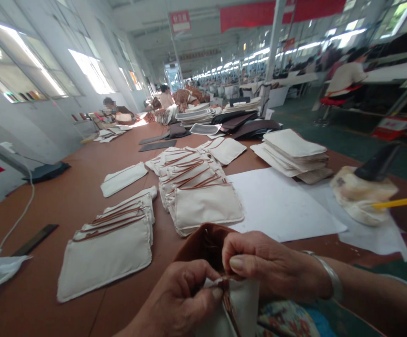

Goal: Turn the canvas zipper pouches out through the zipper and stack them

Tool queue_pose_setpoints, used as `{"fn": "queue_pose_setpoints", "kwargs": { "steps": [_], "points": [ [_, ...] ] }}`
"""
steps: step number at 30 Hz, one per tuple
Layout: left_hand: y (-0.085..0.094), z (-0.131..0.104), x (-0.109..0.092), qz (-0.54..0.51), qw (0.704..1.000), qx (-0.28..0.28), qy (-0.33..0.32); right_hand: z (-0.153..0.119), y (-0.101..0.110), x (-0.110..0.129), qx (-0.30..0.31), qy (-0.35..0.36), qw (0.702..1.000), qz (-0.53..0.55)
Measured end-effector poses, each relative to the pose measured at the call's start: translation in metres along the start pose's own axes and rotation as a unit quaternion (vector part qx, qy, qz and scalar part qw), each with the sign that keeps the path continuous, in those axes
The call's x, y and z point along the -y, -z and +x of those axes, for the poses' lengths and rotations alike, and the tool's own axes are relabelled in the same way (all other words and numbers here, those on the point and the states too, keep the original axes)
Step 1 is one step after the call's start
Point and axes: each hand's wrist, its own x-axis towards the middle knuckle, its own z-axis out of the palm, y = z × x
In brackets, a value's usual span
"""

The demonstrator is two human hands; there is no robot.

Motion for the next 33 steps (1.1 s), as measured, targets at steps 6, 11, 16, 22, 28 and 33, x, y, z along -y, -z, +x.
{"fn": "queue_pose_setpoints", "kwargs": {
  "steps": [6,11,16,22,28,33],
  "points": [
    [-0.003,0.004,0.004,0.048,0.998,-0.02,-0.029,0.001,-0.013,-0.004,-0.04,0.023,0.994,-0.094],
    [-0.006,0.006,0.003,0.109,0.992,-0.039,-0.055,0.004,-0.023,-0.011,-0.101,0.083,0.981,-0.143],
    [-0.002,0.004,0.0,0.06,0.997,0.005,-0.045,0.002,-0.023,-0.012,-0.137,0.249,0.922,-0.262],
    [0.003,0.003,0.006,-0.11,0.993,-0.007,-0.028,-0.006,-0.009,-0.009,-0.058,0.312,0.863,-0.392],
    [0.001,0.011,0.011,-0.099,0.993,0.057,0.039,-0.014,-0.004,-0.017,-0.017,0.306,0.85,-0.429],
    [-0.002,0.005,0.01,-0.01,0.999,0.042,0.01,-0.019,-0.008,-0.019,-0.023,0.302,0.884,-0.356]
  ]
}}
